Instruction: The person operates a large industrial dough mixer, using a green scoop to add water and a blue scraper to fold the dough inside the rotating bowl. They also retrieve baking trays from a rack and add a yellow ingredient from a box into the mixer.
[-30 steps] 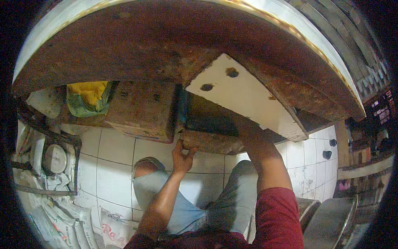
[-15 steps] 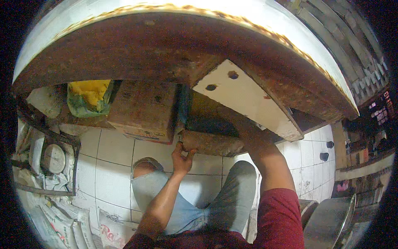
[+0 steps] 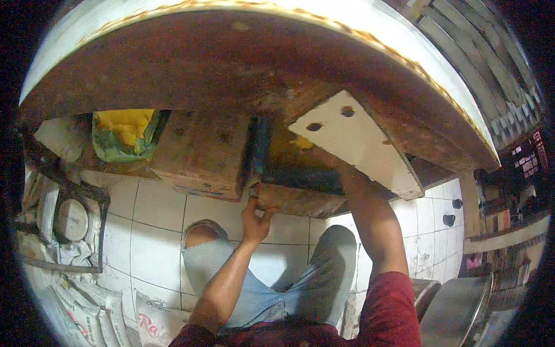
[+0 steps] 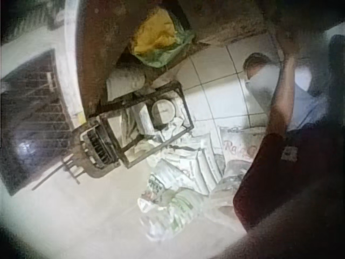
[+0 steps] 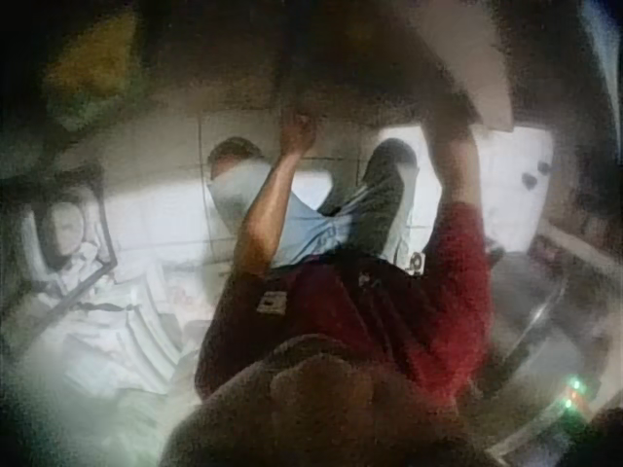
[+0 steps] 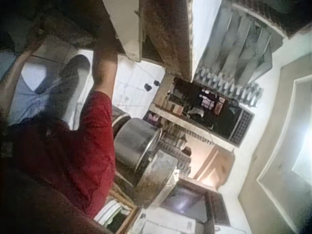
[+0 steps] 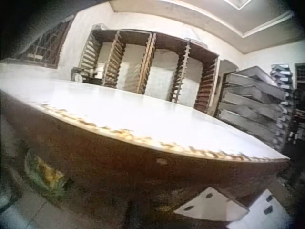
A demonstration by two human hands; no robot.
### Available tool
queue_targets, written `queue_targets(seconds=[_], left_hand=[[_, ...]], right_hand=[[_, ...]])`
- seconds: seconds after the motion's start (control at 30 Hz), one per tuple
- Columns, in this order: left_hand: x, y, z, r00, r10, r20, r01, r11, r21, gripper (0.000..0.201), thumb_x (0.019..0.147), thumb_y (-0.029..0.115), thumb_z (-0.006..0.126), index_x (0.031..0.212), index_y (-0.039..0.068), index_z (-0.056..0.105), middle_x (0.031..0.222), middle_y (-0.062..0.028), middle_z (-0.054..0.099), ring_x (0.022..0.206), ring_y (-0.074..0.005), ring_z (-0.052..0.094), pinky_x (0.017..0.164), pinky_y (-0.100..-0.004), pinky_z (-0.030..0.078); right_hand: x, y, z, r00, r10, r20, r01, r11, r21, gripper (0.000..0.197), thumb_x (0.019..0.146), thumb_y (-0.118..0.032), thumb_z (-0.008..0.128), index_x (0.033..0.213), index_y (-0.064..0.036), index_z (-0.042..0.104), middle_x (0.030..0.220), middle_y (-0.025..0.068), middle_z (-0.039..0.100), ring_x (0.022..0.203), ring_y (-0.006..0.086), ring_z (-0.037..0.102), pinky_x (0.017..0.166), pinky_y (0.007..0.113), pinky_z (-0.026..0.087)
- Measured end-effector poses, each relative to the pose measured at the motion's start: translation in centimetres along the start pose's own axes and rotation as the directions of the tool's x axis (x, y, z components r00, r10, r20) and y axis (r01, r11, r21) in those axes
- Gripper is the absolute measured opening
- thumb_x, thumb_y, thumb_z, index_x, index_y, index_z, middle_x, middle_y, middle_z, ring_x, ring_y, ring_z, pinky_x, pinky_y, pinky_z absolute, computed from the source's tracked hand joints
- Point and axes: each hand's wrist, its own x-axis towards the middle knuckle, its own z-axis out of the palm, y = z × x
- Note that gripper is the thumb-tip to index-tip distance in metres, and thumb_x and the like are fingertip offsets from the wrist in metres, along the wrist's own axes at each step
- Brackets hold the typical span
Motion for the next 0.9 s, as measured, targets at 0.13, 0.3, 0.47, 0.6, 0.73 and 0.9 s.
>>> queue_targets(seconds=[0.13,0.3,0.47,0.6,0.73,0.9], left_hand=[[0.4,0.2,0.6,1.000,0.016,0.015,-0.016,1.000,-0.011,0.042,0.083,0.013,0.079,0.117,-0.002,0.059,0.099,-0.0184,0.071,0.091,-0.0292,0.069,0.079,-0.0361,0.053],[0.7,0.5,1.7,0.999,0.032,0.035,-0.030,0.998,-0.051,0.053,0.081,0.009,0.079,0.128,-0.002,0.055,0.105,-0.0207,0.070,0.096,-0.0305,0.069,0.081,-0.0369,0.053],[0.8,-1.8,-0.1,0.996,0.087,0.001,-0.087,0.994,0.070,0.040,0.085,0.017,0.078,0.114,-0.004,0.059,0.098,-0.0179,0.071,0.093,-0.0306,0.069,0.081,-0.0381,0.052],[0.6,0.1,1.3,1.000,0.012,0.028,-0.013,0.999,0.047,0.039,0.083,0.010,0.078,0.114,-0.004,0.058,0.100,-0.0191,0.070,0.094,-0.0288,0.068,0.081,-0.0372,0.052],[0.0,0.8,1.1,0.992,-0.048,0.113,0.039,0.996,0.083,0.041,0.085,0.003,0.075,0.120,-0.004,0.055,0.107,-0.0190,0.069,0.098,-0.0239,0.067,0.082,-0.0348,0.052],[-1.0,0.5,1.0,0.995,-0.070,0.074,0.069,0.997,0.018,0.025,0.086,0.002,0.073,0.105,-0.002,0.057,0.098,-0.0123,0.067,0.090,-0.0186,0.061,0.080,-0.0314,0.049]], right_hand=[[0.2,1.0,-0.9,0.996,-0.049,-0.077,0.060,0.988,0.139,0.034,0.094,-0.018,0.062,0.124,-0.0027,0.057,0.116,0.0097,0.065,0.101,0.0220,0.066,0.088,0.036,0.056],[-0.5,1.8,-2.7,0.979,-0.167,-0.115,0.197,0.917,0.346,0.032,0.092,-0.007,0.064,0.122,-0.0001,0.056,0.113,0.0118,0.065,0.101,0.0213,0.066,0.087,0.033,0.058],[-9.0,3.4,8.2,0.907,-0.413,-0.080,0.404,0.802,0.440,0.034,0.091,-0.001,0.063,0.124,0.0001,0.055,0.118,0.0141,0.064,0.106,0.0236,0.065,0.088,0.032,0.058],[-15.9,3.4,9.8,0.942,-0.336,0.008,0.281,0.801,0.529,0.040,0.095,-0.021,0.058,0.129,-0.0002,0.054,0.125,0.0169,0.061,0.115,0.0288,0.061,0.096,0.039,0.052],[-22.1,3.0,11.1,0.935,-0.320,0.151,0.147,0.740,0.656,0.060,0.096,-0.042,0.051,0.137,0.0020,0.048,0.133,0.0223,0.056,0.124,0.0344,0.055,0.107,0.048,0.043],[-24.9,3.7,10.7,0.947,-0.312,0.077,0.171,0.692,0.701,0.064,0.096,-0.044,0.049,0.137,0.0051,0.049,0.139,0.0267,0.051,0.125,0.0372,0.053,0.110,0.048,0.039]])
